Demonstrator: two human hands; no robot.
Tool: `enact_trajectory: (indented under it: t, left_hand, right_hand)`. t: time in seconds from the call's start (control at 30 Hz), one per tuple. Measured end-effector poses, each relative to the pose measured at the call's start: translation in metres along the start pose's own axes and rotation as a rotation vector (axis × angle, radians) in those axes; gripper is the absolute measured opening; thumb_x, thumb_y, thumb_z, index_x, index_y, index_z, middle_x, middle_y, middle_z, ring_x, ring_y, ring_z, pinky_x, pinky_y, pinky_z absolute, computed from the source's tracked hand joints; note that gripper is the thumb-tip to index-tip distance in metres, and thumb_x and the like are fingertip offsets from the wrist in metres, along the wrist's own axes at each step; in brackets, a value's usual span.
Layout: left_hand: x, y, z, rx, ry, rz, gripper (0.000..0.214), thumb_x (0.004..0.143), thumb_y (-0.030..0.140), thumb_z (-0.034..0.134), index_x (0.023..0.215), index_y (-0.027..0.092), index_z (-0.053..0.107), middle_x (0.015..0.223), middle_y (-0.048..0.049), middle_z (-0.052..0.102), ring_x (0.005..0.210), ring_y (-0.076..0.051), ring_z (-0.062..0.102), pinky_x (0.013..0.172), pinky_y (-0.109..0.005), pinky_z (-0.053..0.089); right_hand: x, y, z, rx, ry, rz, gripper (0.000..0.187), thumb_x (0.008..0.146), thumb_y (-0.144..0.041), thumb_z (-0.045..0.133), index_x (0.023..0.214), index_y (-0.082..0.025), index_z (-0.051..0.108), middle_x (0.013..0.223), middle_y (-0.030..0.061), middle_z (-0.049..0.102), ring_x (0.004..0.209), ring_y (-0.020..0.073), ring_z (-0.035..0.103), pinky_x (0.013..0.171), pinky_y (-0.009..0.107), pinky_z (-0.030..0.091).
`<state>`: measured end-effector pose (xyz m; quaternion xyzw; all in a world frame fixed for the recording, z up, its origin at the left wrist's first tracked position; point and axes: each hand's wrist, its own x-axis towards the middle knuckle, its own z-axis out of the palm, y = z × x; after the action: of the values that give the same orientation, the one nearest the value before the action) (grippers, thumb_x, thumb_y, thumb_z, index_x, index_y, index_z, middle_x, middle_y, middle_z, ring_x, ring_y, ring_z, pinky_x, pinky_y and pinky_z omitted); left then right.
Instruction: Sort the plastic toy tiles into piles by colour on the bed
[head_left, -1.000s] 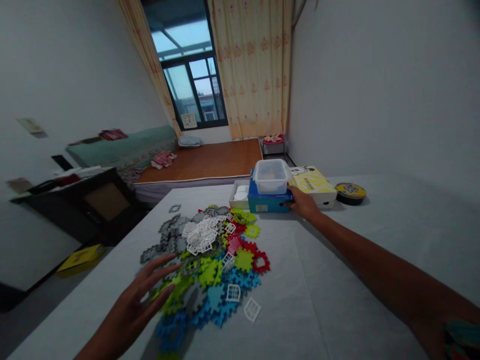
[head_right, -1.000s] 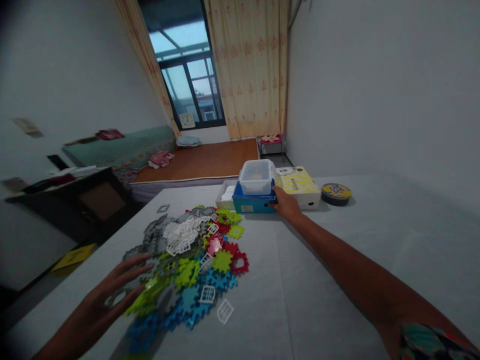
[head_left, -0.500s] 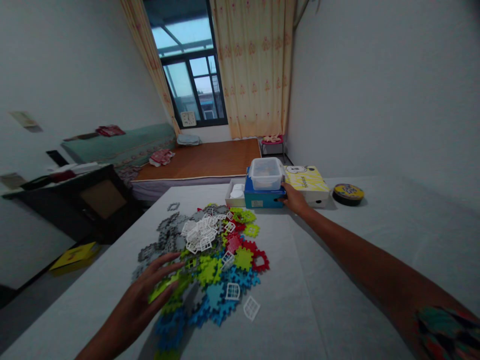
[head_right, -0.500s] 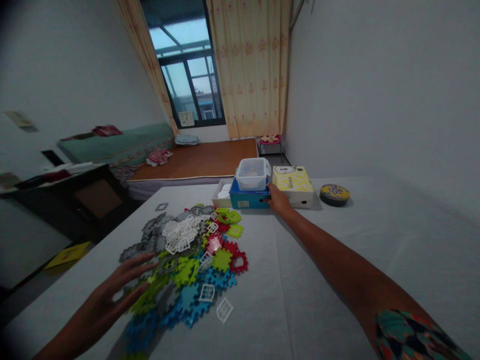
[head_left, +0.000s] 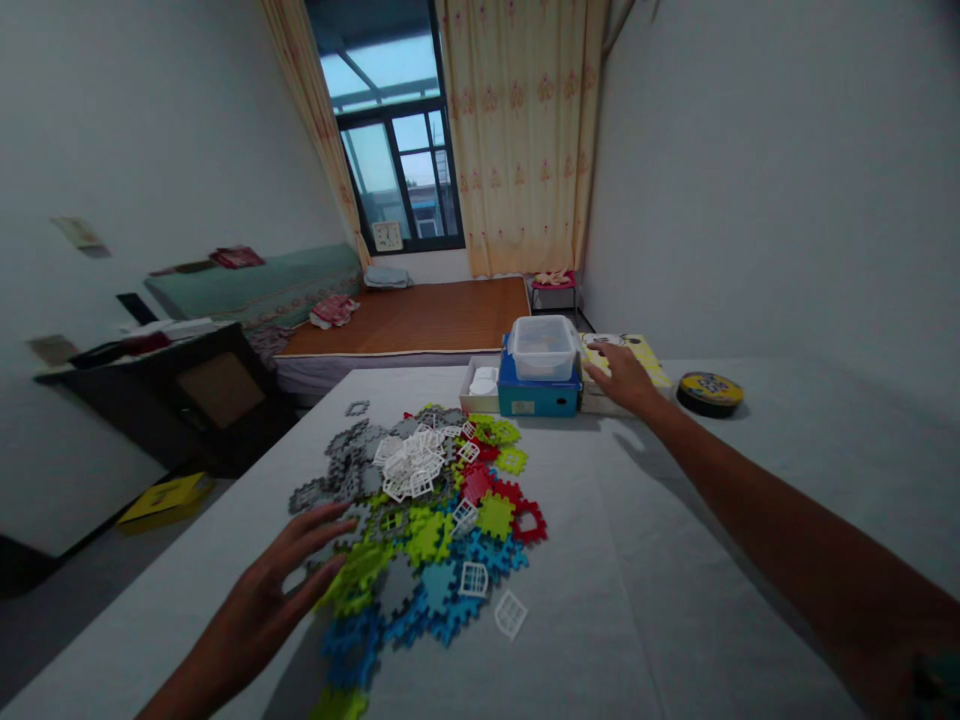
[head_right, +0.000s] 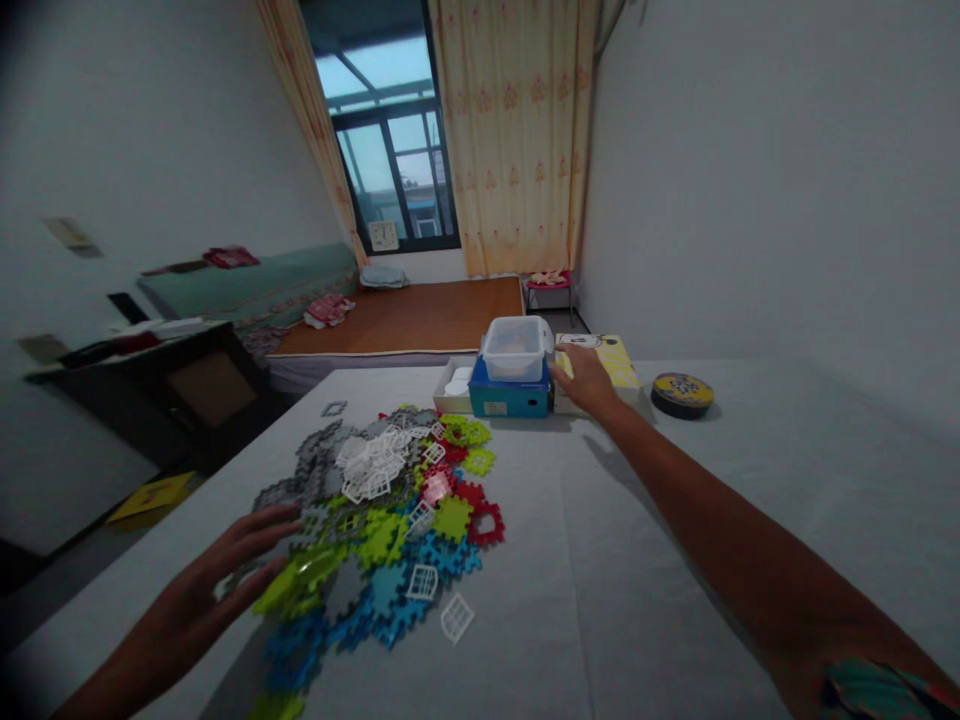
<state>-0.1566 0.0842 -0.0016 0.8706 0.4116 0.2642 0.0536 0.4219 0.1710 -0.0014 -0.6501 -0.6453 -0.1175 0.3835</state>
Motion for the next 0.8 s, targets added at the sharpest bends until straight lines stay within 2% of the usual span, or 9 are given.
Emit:
enact_trajectory:
  t: [0.1,0.23,0.33,0.43,0.53,0.63,0.7,0.8]
  left_hand:
    - [0.008,0.01,0.005,-0.01,-0.019,0.027,0.035,0.093,0.044,0.058,0.125,0.035,0.068,0.139,-0.0027,0.062,0.124,-0.023,0.061,0.103,-0.039,0.053]
    - [0.019,0.024,0.005,-0.016,-0.078,0.057,0.034,0.094,0.042,0.057,0.126,0.034,0.067,0.14,-0.0026,0.061,0.124,-0.021,0.061,0.103,-0.036,0.052]
    - [0.029,0.035,0.003,-0.034,-0.11,0.075,0.033,0.094,0.041,0.056,0.124,0.033,0.068,0.139,-0.0034,0.062,0.123,-0.021,0.062,0.103,-0.035,0.052]
    - [0.051,0.048,0.004,-0.079,-0.143,0.116,0.033,0.094,0.041,0.056,0.123,0.031,0.068,0.138,-0.0056,0.062,0.124,-0.022,0.061,0.105,-0.039,0.05]
    - [0.095,0.059,0.011,-0.166,-0.143,0.142,0.037,0.093,0.041,0.056,0.126,0.028,0.066,0.137,-0.0087,0.061,0.126,-0.024,0.058,0.108,-0.045,0.047]
    - [0.161,0.069,0.034,-0.353,-0.154,0.111,0.044,0.09,0.044,0.058,0.129,0.025,0.063,0.135,-0.0107,0.062,0.124,-0.026,0.058,0.101,-0.044,0.052]
    - [0.212,0.078,0.058,-0.497,-0.144,-0.01,0.046,0.086,0.04,0.062,0.126,0.018,0.064,0.132,-0.0144,0.063,0.121,-0.028,0.059,0.098,-0.044,0.053]
    - [0.279,0.097,0.098,-0.714,-0.145,-0.293,0.041,0.084,0.031,0.067,0.121,0.013,0.065,0.127,-0.0155,0.065,0.119,-0.029,0.059,0.103,-0.045,0.047]
  right_hand:
    - [0.011,-0.03,0.018,-0.034,-0.024,-0.116,0.058,0.089,-0.048,0.057,0.135,-0.013,0.053,0.144,0.0206,0.052,0.134,0.0379,0.044,0.112,0.057,0.035]
    - [0.028,-0.062,0.038,-0.089,-0.017,-0.018,0.076,0.081,-0.064,0.064,0.142,-0.02,0.047,0.156,0.0179,0.036,0.139,0.046,0.029,0.106,0.069,0.034]
    - [0.039,-0.073,0.051,-0.115,-0.054,0.044,0.086,0.073,-0.074,0.067,0.139,-0.023,0.049,0.158,0.017,0.032,0.14,0.0506,0.022,0.102,0.075,0.033]
    - [0.045,-0.07,0.059,-0.096,-0.104,0.082,0.086,0.068,-0.077,0.069,0.134,-0.024,0.054,0.158,0.0149,0.033,0.14,0.0497,0.022,0.104,0.073,0.031]
    - [0.043,-0.058,0.062,-0.041,-0.069,0.161,0.091,0.07,-0.077,0.067,0.138,-0.019,0.052,0.157,0.0177,0.035,0.142,0.0438,0.026,0.112,0.064,0.028]
    - [0.038,-0.048,0.061,0.021,-0.009,0.212,0.092,0.077,-0.073,0.062,0.143,-0.01,0.046,0.154,0.023,0.038,0.144,0.038,0.03,0.117,0.054,0.024]
    - [0.037,-0.043,0.058,0.054,0.014,0.236,0.079,0.085,-0.065,0.055,0.14,-0.009,0.049,0.151,0.0234,0.042,0.144,0.0351,0.032,0.118,0.052,0.023]
    - [0.041,-0.039,0.053,0.11,0.006,0.319,0.056,0.096,-0.048,0.04,0.133,-0.008,0.056,0.143,0.0212,0.053,0.139,0.0304,0.042,0.116,0.046,0.029]
